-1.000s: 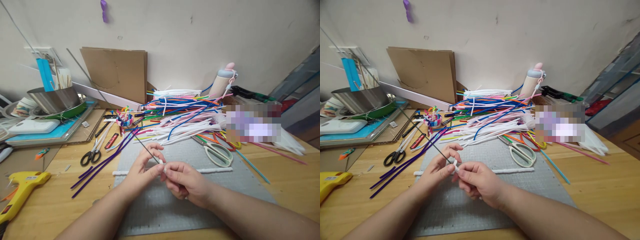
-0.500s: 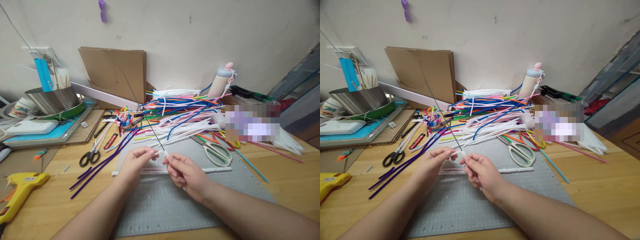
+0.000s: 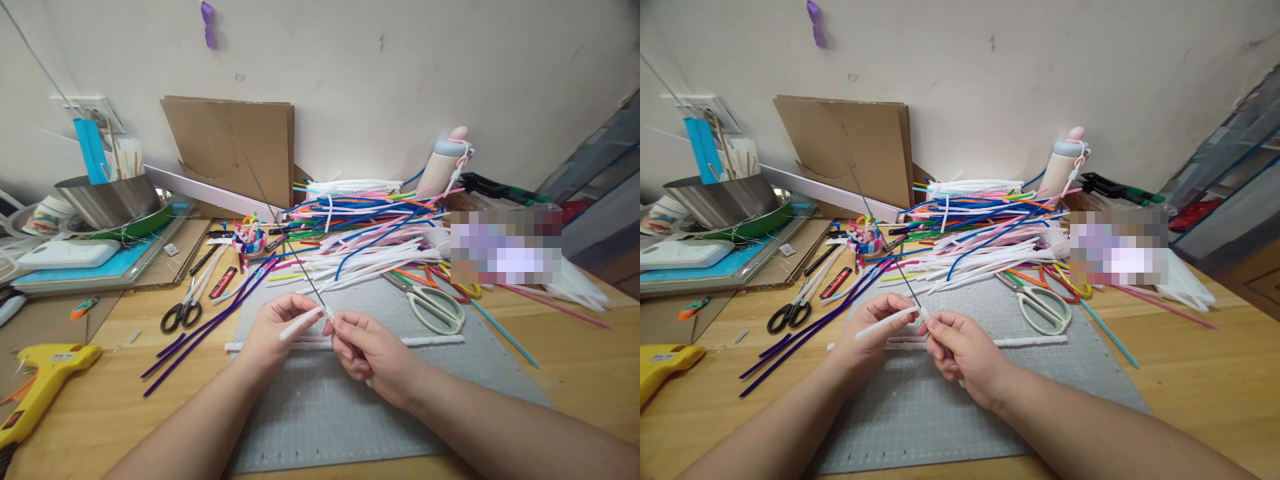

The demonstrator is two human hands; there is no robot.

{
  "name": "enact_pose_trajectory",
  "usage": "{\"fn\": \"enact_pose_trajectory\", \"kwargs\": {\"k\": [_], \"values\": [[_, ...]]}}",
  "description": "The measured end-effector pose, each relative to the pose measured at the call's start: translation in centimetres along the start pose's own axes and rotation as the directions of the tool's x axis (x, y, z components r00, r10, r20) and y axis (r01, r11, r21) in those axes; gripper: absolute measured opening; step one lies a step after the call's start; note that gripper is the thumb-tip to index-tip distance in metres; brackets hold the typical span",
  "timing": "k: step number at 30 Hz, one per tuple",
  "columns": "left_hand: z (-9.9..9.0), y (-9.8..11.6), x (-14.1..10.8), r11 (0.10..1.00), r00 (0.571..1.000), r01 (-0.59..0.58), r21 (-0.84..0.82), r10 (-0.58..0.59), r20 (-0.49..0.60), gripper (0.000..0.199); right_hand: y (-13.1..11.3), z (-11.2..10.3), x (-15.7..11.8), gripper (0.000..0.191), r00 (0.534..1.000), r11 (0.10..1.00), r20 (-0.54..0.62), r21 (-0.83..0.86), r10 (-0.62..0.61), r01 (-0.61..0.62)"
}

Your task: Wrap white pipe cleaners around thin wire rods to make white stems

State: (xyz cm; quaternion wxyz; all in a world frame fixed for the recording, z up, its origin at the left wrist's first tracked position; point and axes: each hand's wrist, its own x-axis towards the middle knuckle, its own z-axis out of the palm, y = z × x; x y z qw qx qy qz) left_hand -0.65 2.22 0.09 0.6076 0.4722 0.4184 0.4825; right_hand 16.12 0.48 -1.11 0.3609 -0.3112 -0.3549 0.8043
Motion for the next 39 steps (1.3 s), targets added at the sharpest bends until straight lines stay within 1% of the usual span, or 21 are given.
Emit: {"fn": "enact_pose_trajectory", "kwargs": {"k": [5,10,13,15,17,22,24,27,30,32,35,39], "values": [[0.15,-0.19,0.17,0.999,0.999,0.036,-0.027,-0.037,-0.017,0.016,0.1,0.08,-0.18,0.021,0.999,0.999,0.025,-0.026,0.03,-0.029],[0.08,-0.64,0.12,0.994,0.999,0.029,-0.107,-0.027,0.018,0.018,0.22,0.02,-0.08,0.024,0.999,0.996,0.02,-0.083,0.036,-0.034],[0.09,-0.79,0.05,0.985,0.997,0.069,-0.161,-0.064,0.035,0.022,0.29,0.13,0.03,0.026,0.999,0.99,0.018,-0.135,0.036,-0.033],[0.05,-0.86,0.03,0.982,0.995,0.092,-0.164,-0.086,0.048,0.024,0.31,0.26,0.02,0.028,0.999,0.986,0.014,-0.162,0.035,-0.032],[0.02,-0.89,0.02,0.985,0.996,0.087,-0.148,-0.082,0.043,0.026,0.28,0.38,-0.07,0.028,0.999,0.988,0.012,-0.148,0.035,-0.033],[0.14,-0.77,-0.04,0.986,0.996,0.09,-0.14,-0.091,-0.002,0.021,0.14,0.15,-0.17,0.022,0.999,1.0,0.014,0.001,0.031,-0.031],[0.19,-0.77,0.0,0.989,0.997,0.062,-0.136,-0.067,-0.033,0.019,0.12,-0.13,-0.09,0.02,0.999,0.998,0.017,0.049,0.033,-0.034],[0.15,-0.86,0.12,0.993,0.998,-0.001,-0.116,-0.007,-0.064,0.016,0.14,-0.37,0.01,0.019,0.999,0.997,0.016,0.068,0.046,-0.047],[0.09,-0.88,0.13,0.996,0.999,0.012,-0.094,-0.016,-0.037,0.014,0.2,-0.25,-0.03,0.02,0.998,0.998,0.02,0.03,0.056,-0.056],[0.15,-0.79,0.07,0.997,1.0,-0.012,-0.073,0.01,-0.028,0.014,0.25,-0.08,-0.06,0.022,0.998,0.998,0.017,-0.008,0.055,-0.055],[0.32,-0.63,-0.02,0.996,0.997,-0.071,-0.055,0.069,-0.038,0.015,0.32,0.1,-0.05,0.025,0.999,0.997,0.014,-0.063,0.05,-0.049],[0.43,-0.7,0.06,0.995,0.996,-0.057,-0.081,0.051,-0.074,0.024,0.35,0.2,-0.05,0.028,0.998,0.993,0.02,-0.111,0.054,-0.052]]}}
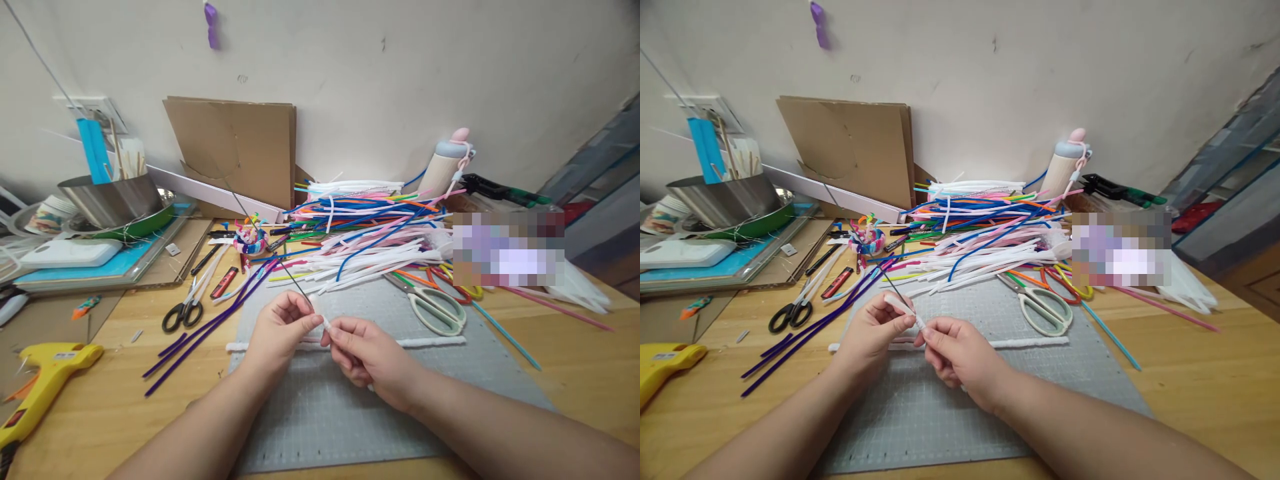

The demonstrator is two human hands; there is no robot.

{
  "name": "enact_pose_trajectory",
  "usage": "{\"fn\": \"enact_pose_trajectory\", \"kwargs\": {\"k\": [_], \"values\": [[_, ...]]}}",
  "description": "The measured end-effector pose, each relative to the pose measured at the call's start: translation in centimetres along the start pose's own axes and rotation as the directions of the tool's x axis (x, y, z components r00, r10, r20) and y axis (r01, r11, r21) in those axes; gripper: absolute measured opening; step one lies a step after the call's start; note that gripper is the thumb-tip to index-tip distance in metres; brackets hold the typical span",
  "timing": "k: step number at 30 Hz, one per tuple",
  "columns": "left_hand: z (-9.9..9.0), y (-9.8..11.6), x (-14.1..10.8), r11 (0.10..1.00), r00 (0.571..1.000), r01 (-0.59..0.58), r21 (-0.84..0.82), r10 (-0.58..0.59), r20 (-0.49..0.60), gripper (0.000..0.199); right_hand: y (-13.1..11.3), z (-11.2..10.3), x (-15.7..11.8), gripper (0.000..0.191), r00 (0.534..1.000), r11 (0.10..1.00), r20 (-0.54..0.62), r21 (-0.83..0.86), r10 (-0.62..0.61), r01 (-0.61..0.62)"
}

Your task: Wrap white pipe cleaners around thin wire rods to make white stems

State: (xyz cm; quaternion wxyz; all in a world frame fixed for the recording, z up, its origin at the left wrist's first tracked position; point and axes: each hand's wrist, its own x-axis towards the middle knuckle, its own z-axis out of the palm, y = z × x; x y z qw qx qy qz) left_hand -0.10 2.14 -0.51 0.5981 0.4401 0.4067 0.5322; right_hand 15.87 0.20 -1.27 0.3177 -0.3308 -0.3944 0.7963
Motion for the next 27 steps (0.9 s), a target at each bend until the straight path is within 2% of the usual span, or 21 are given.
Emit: {"fn": "enact_pose_trajectory", "kwargs": {"k": [7,13,17,19,22,25,27], "values": [[-0.1,-0.2,0.1,0.992,0.993,0.098,-0.078,-0.093,0.069,0.03,0.0,0.1,-0.1,0.031,1.0,0.997,-0.006,-0.079,-0.027,0.026],[0.4,0.5,-0.4,0.963,0.961,0.239,-0.124,-0.216,0.173,0.032,0.1,0.2,-0.2,0.037,0.99,0.946,-0.018,-0.3,-0.138,0.126],[0.4,0.5,-0.7,0.972,0.967,0.204,-0.12,-0.181,0.177,0.025,0.3,0.3,-0.2,0.037,0.982,0.893,0.002,-0.417,-0.187,0.171],[0.4,0.4,-0.8,0.981,0.973,0.172,-0.086,-0.155,0.17,0.019,0.3,0.4,-0.2,0.037,0.987,0.903,0.004,-0.403,-0.163,0.151],[0.3,0.4,-0.9,0.989,0.966,0.149,-0.008,-0.144,0.213,0.007,0.1,0.4,-0.3,0.035,0.996,0.955,-0.01,-0.285,-0.09,0.084],[0.1,0.5,-0.9,0.995,0.974,0.088,0.051,-0.097,0.206,0.009,-0.1,0.4,-0.3,0.033,0.999,0.991,-0.011,-0.128,-0.03,0.029],[0.0,0.6,-0.8,0.991,0.986,-0.011,0.13,-0.011,0.165,0.014,-0.2,0.4,-0.3,0.031,1.0,0.999,0.001,-0.046,-0.025,0.025]]}}
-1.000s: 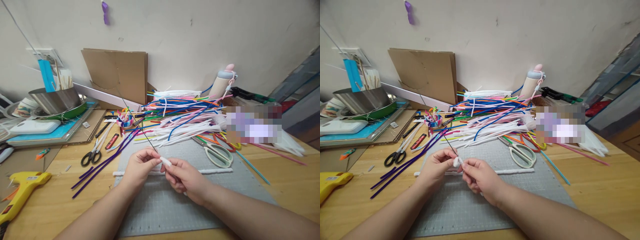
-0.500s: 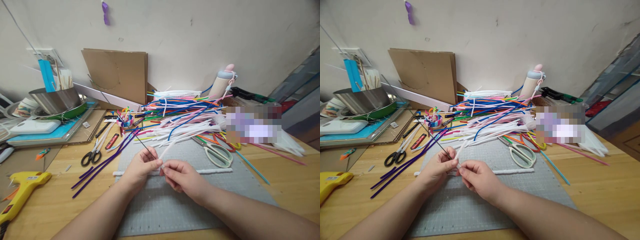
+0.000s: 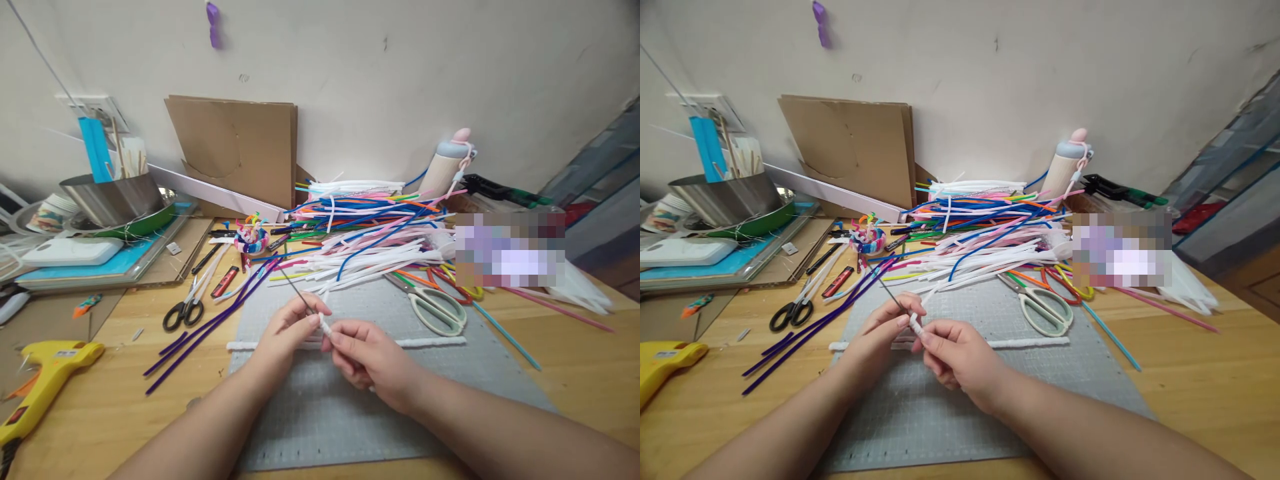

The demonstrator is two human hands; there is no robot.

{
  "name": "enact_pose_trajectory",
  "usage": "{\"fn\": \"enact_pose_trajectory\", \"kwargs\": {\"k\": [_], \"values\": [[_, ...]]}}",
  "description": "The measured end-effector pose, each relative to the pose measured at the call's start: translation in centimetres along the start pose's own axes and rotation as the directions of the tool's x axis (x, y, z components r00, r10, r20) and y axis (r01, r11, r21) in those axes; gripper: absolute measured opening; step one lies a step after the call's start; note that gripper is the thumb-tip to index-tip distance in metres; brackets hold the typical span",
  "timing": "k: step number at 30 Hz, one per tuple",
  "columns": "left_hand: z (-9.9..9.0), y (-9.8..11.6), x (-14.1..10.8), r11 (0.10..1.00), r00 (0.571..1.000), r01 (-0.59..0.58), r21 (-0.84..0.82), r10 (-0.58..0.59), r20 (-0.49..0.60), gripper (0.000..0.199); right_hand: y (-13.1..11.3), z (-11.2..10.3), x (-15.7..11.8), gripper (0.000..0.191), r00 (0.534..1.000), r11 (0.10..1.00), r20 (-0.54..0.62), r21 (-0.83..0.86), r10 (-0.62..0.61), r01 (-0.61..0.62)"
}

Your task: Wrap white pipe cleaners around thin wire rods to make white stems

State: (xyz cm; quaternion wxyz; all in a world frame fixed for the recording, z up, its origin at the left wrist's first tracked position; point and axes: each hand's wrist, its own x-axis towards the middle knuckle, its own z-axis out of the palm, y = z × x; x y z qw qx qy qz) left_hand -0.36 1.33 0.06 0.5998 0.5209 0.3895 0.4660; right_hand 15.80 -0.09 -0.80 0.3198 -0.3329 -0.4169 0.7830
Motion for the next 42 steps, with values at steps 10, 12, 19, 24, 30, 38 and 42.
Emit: {"fn": "enact_pose_trajectory", "kwargs": {"k": [10,12,19,24,30,38,42], "values": [[-0.9,0.6,0.6,0.989,0.997,-0.056,0.136,0.063,-0.049,0.015,-0.2,-0.5,0.1,0.021,1.0,0.984,0.014,0.179,-0.009,0.006],[-1.2,0.6,0.6,0.997,0.999,-0.036,0.074,0.037,-0.011,0.021,-0.2,-0.6,0.1,0.02,1.0,0.981,0.012,0.194,-0.009,0.007],[-2.0,0.7,0.4,0.991,0.992,-0.123,0.047,0.121,0.043,0.033,-0.2,-0.7,0.1,0.018,0.999,0.974,0.039,0.228,-0.004,-0.005],[-1.3,0.9,0.6,0.95,0.983,-0.178,0.255,0.183,0.001,0.018,-0.1,-1.0,0.2,0.016,0.999,0.964,0.048,0.265,-0.006,-0.007],[-1.1,0.6,0.7,0.819,0.937,-0.328,0.47,0.345,0.052,0.005,0.0,-1.1,0.3,0.015,0.999,0.965,0.03,0.26,0.025,-0.032],[-1.3,0.1,0.4,0.579,0.855,-0.441,0.685,0.503,0.125,0.003,0.0,-0.9,0.3,0.017,0.996,0.97,0.048,0.228,0.077,-0.086],[-1.3,0.1,0.3,0.528,0.852,-0.453,0.718,0.493,0.176,0.011,0.1,-1.0,0.4,0.017,0.998,0.976,0.021,0.206,0.065,-0.068]]}}
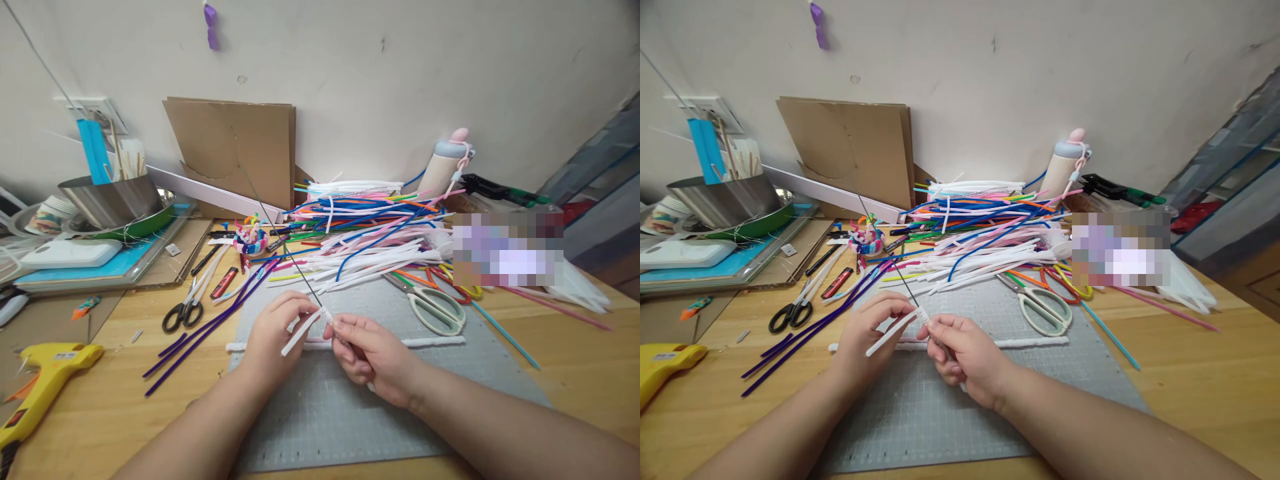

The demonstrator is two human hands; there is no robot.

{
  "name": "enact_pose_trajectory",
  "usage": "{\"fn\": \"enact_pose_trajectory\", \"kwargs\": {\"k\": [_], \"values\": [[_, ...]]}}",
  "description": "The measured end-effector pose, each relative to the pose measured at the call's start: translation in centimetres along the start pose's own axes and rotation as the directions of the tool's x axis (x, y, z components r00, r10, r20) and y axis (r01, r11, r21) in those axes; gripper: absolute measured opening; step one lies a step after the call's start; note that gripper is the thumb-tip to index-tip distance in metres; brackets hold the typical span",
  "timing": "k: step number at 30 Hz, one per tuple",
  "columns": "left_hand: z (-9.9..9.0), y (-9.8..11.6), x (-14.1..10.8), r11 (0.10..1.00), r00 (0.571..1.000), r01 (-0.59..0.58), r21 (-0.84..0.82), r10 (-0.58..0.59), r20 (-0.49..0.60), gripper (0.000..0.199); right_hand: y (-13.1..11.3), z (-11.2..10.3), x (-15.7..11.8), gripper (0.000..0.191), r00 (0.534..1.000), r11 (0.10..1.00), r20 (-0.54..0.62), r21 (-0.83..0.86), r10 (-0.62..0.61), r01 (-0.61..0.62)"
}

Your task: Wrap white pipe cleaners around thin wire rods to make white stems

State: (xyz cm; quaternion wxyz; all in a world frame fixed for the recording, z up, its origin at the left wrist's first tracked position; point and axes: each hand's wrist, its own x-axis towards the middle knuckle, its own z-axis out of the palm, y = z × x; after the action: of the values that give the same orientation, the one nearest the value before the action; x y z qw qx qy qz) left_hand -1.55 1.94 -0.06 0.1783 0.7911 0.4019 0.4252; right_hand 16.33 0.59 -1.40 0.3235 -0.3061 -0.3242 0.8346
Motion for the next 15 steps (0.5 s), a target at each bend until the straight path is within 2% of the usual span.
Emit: {"fn": "enact_pose_trajectory", "kwargs": {"k": [3,9,12,15], "values": [[0.02,0.11,0.08,0.998,0.999,0.052,-0.043,-0.052,0.003,0.012,0.07,0.01,0.01,0.017,1.0,1.0,0.006,-0.002,-0.011,0.011],[0.03,0.63,0.54,0.951,0.981,0.193,-0.243,-0.196,0.013,0.013,-0.07,0.16,-0.24,0.017,0.997,0.998,0.082,0.057,0.004,-0.009],[-0.02,0.79,0.76,0.881,0.955,0.288,-0.376,-0.293,0.046,0.008,-0.21,0.1,-0.36,0.017,0.989,0.993,0.14,0.102,0.047,-0.062],[0.02,0.68,0.91,0.757,0.917,0.381,-0.531,-0.384,0.11,0.012,-0.35,-0.03,-0.42,0.017,0.977,0.985,0.196,0.132,0.088,-0.115]]}}
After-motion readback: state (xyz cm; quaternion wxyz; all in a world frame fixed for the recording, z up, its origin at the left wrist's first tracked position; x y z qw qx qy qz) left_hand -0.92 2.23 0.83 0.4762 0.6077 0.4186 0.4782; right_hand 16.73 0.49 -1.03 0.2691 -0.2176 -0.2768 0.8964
